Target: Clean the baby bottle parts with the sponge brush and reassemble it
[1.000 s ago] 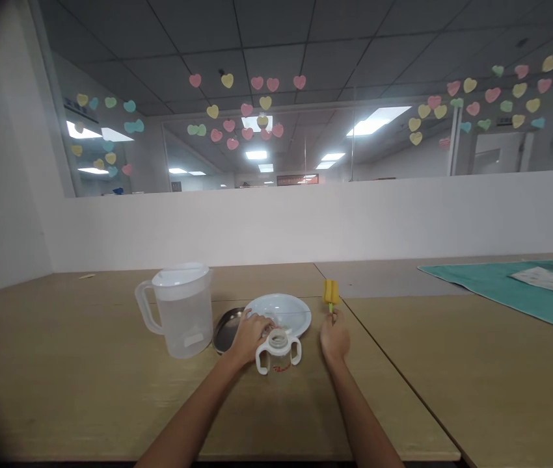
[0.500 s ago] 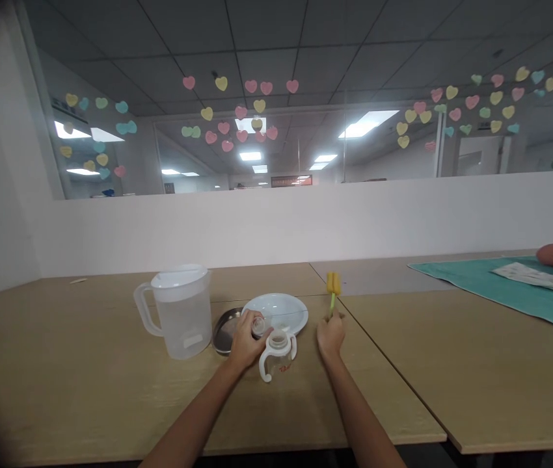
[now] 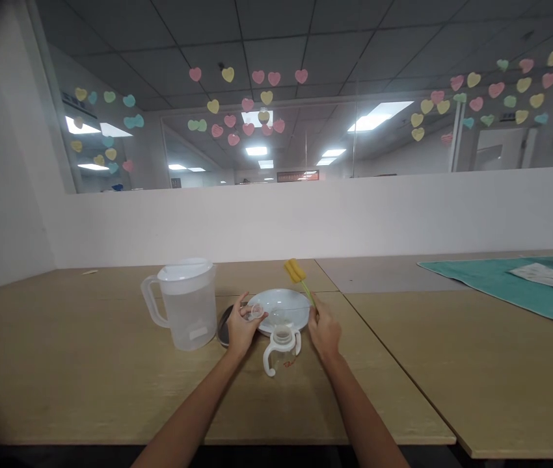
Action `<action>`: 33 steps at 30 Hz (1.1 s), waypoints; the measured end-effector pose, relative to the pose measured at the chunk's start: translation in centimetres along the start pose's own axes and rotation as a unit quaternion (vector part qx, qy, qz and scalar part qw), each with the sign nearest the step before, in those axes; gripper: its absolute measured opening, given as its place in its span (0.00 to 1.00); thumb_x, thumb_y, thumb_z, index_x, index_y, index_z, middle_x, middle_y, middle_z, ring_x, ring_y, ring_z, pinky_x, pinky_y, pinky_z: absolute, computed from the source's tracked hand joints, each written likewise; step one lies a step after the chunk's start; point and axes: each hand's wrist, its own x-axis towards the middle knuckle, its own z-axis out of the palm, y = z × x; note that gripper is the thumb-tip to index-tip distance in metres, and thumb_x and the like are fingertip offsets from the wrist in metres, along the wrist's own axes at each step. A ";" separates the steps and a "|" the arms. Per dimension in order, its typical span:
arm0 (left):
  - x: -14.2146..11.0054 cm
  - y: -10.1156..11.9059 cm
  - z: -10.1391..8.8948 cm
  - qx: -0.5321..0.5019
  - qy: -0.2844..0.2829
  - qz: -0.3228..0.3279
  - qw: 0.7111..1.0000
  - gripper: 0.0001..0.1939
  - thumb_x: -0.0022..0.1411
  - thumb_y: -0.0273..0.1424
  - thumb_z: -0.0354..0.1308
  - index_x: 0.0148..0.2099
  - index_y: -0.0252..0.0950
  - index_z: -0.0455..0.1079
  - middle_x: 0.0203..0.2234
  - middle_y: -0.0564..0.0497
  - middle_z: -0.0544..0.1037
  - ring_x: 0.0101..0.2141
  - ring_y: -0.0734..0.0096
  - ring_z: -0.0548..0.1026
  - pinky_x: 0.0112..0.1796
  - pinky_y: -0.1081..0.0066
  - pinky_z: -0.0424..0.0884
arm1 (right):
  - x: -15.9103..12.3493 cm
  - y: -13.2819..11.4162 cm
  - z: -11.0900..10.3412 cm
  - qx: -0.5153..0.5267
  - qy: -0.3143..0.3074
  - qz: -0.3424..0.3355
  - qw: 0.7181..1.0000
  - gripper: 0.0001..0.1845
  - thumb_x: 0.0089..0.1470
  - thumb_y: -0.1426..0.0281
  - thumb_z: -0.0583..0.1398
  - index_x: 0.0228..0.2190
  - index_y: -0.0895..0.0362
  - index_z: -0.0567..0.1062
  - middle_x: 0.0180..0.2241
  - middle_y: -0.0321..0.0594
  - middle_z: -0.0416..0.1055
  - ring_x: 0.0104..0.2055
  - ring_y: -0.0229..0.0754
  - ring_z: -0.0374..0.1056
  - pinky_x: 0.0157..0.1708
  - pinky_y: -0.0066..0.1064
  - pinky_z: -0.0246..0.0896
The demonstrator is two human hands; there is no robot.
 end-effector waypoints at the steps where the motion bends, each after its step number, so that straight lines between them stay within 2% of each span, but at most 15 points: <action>1: 0.0 -0.1 0.1 -0.036 0.004 -0.004 0.999 0.37 0.46 0.34 0.66 0.58 0.36 0.59 0.30 0.49 0.80 0.42 0.61 0.76 0.47 0.62 0.67 | 0.0 0.1 0.0 0.007 0.015 -0.007 1.000 0.27 0.56 0.62 0.45 0.52 0.57 0.69 0.47 0.44 0.71 0.43 0.45 0.68 0.40 0.31 0.59; 5: 0.1 -0.3 0.4 -0.151 -0.009 -0.033 0.988 0.35 0.48 0.34 0.65 0.58 0.35 0.61 0.34 0.47 0.81 0.40 0.62 0.77 0.45 0.63 0.70 | 0.0 0.4 0.2 0.021 0.054 -0.025 0.998 0.26 0.57 0.60 0.45 0.46 0.59 0.73 0.44 0.47 0.73 0.42 0.44 0.67 0.37 0.30 0.58; 11: 0.3 -0.9 0.4 -0.128 0.005 -0.025 0.991 0.27 0.55 0.37 0.61 0.56 0.35 0.65 0.38 0.44 0.79 0.41 0.60 0.77 0.48 0.60 0.68 | 0.0 0.3 0.0 -0.040 0.096 0.021 0.994 0.25 0.60 0.60 0.44 0.37 0.59 0.76 0.30 0.45 0.74 0.28 0.40 0.64 0.27 0.29 0.46; 15: 0.5 -1.7 0.5 -0.145 0.021 -0.025 0.989 0.21 0.55 0.38 0.59 0.50 0.33 0.70 0.40 0.42 0.78 0.40 0.60 0.78 0.43 0.62 0.72 | 0.2 0.6 -0.1 -0.016 0.157 0.023 0.987 0.24 0.60 0.60 0.44 0.34 0.59 0.76 0.29 0.44 0.73 0.28 0.40 0.63 0.27 0.29 0.45; 20: 0.6 -1.5 0.3 -0.120 0.016 -0.025 0.992 0.17 0.55 0.40 0.57 0.41 0.33 0.75 0.33 0.44 0.81 0.34 0.63 0.79 0.36 0.67 0.72 | 0.1 1.0 -0.1 0.036 0.183 -0.076 0.979 0.20 0.59 0.61 0.47 0.35 0.59 0.73 0.31 0.43 0.71 0.33 0.41 0.63 0.32 0.29 0.51; 26: 0.4 -0.8 -0.3 -0.014 0.019 0.010 1.000 0.16 0.58 0.40 0.53 0.36 0.35 0.77 0.27 0.48 0.80 0.30 0.65 0.77 0.34 0.70 0.69 | -0.1 0.5 -0.1 0.057 0.134 -0.237 0.961 0.11 0.57 0.67 0.53 0.34 0.56 0.75 0.29 0.40 0.68 0.34 0.42 0.60 0.37 0.32 0.54; 30: 0.4 -0.5 -0.5 0.050 0.009 0.038 0.998 0.14 0.57 0.35 0.51 0.30 0.37 0.76 0.26 0.49 0.80 0.30 0.66 0.75 0.34 0.71 0.66 | -0.3 0.1 0.2 0.029 0.130 -0.289 0.948 0.09 0.54 0.69 0.56 0.33 0.54 0.77 0.28 0.39 0.65 0.32 0.40 0.58 0.35 0.32 0.52; 33: 0.3 -0.3 -0.6 0.058 0.002 0.045 0.997 0.14 0.57 0.34 0.50 0.27 0.37 0.75 0.25 0.50 0.79 0.30 0.66 0.74 0.35 0.71 0.65 | -0.3 0.0 0.4 -0.009 0.139 -0.292 0.946 0.10 0.55 0.70 0.56 0.34 0.53 0.77 0.29 0.39 0.65 0.33 0.40 0.58 0.35 0.33 0.51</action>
